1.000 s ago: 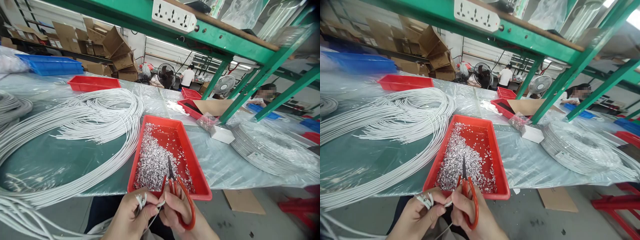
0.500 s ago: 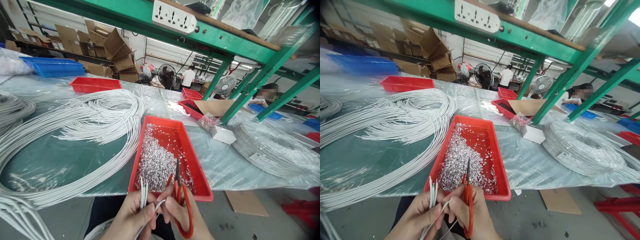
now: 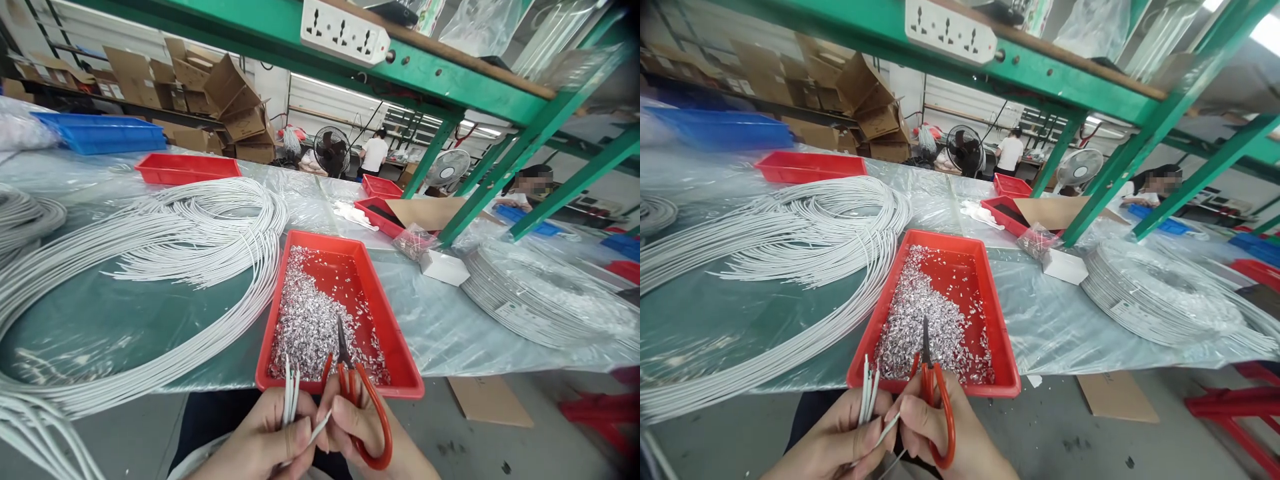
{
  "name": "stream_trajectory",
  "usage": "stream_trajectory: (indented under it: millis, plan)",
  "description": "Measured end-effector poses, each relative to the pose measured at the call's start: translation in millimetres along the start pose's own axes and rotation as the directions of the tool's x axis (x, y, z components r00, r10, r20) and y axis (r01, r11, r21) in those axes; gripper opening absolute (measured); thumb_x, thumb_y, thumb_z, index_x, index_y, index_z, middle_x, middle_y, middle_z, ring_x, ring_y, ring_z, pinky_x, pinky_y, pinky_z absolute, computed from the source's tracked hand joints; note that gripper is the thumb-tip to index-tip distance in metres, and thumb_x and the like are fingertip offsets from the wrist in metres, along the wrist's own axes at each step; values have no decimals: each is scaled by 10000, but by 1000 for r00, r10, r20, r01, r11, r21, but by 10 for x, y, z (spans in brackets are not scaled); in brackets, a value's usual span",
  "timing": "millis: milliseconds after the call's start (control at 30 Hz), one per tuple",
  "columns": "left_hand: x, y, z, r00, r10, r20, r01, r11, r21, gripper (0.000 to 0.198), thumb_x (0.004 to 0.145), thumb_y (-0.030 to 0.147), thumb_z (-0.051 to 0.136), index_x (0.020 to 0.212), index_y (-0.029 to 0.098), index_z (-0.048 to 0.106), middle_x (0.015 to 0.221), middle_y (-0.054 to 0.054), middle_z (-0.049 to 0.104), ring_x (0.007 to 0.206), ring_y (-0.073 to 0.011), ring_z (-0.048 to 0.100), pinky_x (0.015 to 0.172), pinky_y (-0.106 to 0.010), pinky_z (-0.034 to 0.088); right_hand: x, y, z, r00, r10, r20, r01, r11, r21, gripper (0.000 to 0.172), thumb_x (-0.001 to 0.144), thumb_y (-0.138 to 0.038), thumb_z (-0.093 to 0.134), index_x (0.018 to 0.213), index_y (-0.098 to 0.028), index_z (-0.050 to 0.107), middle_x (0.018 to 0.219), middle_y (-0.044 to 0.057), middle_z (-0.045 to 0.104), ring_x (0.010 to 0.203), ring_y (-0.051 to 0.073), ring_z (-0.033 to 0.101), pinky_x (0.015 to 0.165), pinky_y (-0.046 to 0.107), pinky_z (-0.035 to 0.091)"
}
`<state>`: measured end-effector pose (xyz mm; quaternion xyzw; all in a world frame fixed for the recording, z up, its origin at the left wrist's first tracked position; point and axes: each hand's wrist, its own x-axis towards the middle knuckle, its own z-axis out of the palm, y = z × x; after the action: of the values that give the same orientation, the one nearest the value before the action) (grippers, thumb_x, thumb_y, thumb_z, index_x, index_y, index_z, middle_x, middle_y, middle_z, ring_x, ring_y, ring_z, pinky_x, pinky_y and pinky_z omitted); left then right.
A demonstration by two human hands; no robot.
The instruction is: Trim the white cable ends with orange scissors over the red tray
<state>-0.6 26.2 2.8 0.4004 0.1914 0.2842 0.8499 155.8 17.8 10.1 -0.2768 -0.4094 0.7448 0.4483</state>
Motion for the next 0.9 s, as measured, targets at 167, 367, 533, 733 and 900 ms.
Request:
stream_trajectory:
  millis: [167, 367, 533, 733, 900]
  plan:
    - [-17, 53, 69, 998, 3, -71, -1, 999, 39, 401, 770, 469, 588, 805, 84, 482, 553, 0, 453, 302, 32, 229, 322, -122, 55, -67, -68, 133, 978, -31, -204, 13, 996, -86, 290, 647, -350, 703, 718, -87, 603, 499, -15, 481, 436, -6, 394, 466, 139, 210]
    - [-9, 55, 82, 995, -15, -102, 15, 1000, -2, 412, 737, 470, 620, 783, 86, 476, 533, 9, 438, 305, 31, 240, 323, -114, 57, -90, -89, 223, 956, -116, -270, 76, 985, -154, 281, 588, -290, 743, 708, -72, 615, 549, 17, 564, 464, 11, 455, 468, 121, 290]
    - [-11, 35, 77, 994, 15, -108, -9, 998, 61, 430, 750, 492, 599, 799, 80, 486, 567, -13, 477, 313, 31, 243, 329, -116, 62, -100, -171, 260, 957, -68, -282, 48, 996, -77, 207, 665, -276, 692, 667, -82, 621, 539, 5, 566, 476, 2, 488, 490, 91, 344]
    - [-9, 46, 111, 989, 51, -137, -38, 994, 100, 438, 763, 505, 578, 767, 85, 455, 534, 14, 430, 315, 33, 262, 330, -107, 96, -97, -161, 266, 934, -117, -337, 26, 964, -263, 209, 677, -302, 675, 710, -96, 659, 580, 30, 592, 485, 18, 500, 499, 109, 369]
    - [-18, 27, 149, 966, 108, -235, -56, 975, 216, 490, 754, 556, 550, 783, 74, 466, 541, 21, 422, 317, 34, 280, 332, -119, 71, -101, -153, 240, 927, -94, -363, -23, 952, -306, 296, 575, -312, 744, 649, -106, 545, 541, 9, 557, 460, 45, 480, 472, 156, 363]
